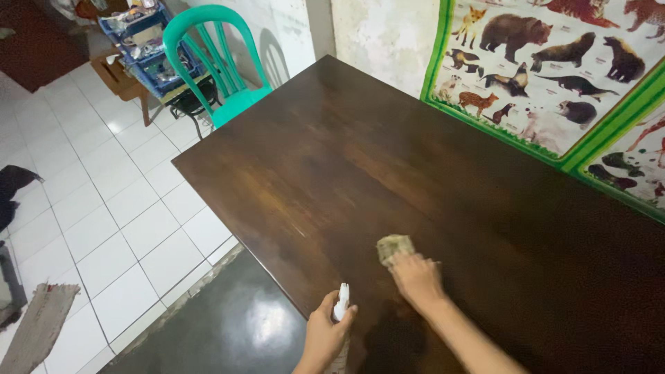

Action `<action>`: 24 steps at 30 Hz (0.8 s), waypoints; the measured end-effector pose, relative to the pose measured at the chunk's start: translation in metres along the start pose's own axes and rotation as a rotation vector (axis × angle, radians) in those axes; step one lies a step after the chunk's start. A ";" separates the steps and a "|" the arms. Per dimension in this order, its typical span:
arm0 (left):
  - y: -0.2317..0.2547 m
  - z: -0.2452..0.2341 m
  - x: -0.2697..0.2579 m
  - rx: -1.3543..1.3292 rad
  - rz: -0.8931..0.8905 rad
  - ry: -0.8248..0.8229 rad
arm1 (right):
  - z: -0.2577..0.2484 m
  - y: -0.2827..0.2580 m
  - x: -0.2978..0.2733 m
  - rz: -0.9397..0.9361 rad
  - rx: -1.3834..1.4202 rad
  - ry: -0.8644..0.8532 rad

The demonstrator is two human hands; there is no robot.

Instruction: The person cleans a dark wooden table by spraying a cleaning solution and wiping the surface with a cloth. They systematically cover the table area, moving the cloth in circular and linear motions to remove dirt and grime.

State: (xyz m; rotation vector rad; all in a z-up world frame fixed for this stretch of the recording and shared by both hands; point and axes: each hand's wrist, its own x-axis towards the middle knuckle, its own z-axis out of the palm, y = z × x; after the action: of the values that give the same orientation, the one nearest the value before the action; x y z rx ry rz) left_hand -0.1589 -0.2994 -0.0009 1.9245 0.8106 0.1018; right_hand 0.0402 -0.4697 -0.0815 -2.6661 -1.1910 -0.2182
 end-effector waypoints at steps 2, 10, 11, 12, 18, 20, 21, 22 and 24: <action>-0.005 -0.007 -0.001 -0.036 0.028 -0.015 | -0.008 0.075 -0.009 0.486 -0.093 -0.310; -0.009 -0.050 0.009 -0.021 0.015 -0.076 | 0.029 0.087 -0.081 0.675 -0.267 -0.248; -0.009 -0.057 0.009 -0.035 -0.021 -0.097 | 0.039 0.058 -0.076 0.681 -0.166 -0.214; -0.011 -0.066 0.009 -0.049 -0.057 -0.116 | 0.047 0.023 -0.071 0.609 -0.178 -0.262; -0.030 -0.107 0.023 -0.058 0.014 -0.005 | 0.045 -0.194 0.001 0.770 0.690 -0.314; -0.039 -0.120 0.027 -0.070 0.073 0.045 | 0.039 -0.250 0.038 0.470 0.629 -0.392; -0.042 -0.125 0.028 -0.075 0.103 0.070 | 0.035 -0.267 0.054 0.318 0.592 -0.421; -0.045 -0.132 0.029 -0.075 0.048 0.058 | 0.031 -0.275 0.070 0.171 0.464 -0.398; -0.049 -0.145 0.027 -0.071 -0.062 0.029 | 0.035 -0.284 0.101 -0.120 0.209 -0.348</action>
State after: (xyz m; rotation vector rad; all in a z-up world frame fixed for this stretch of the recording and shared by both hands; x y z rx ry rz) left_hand -0.2209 -0.1590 0.0228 1.8328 0.8744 0.1200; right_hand -0.1039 -0.2037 -0.0552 -2.5160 -1.3868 0.3488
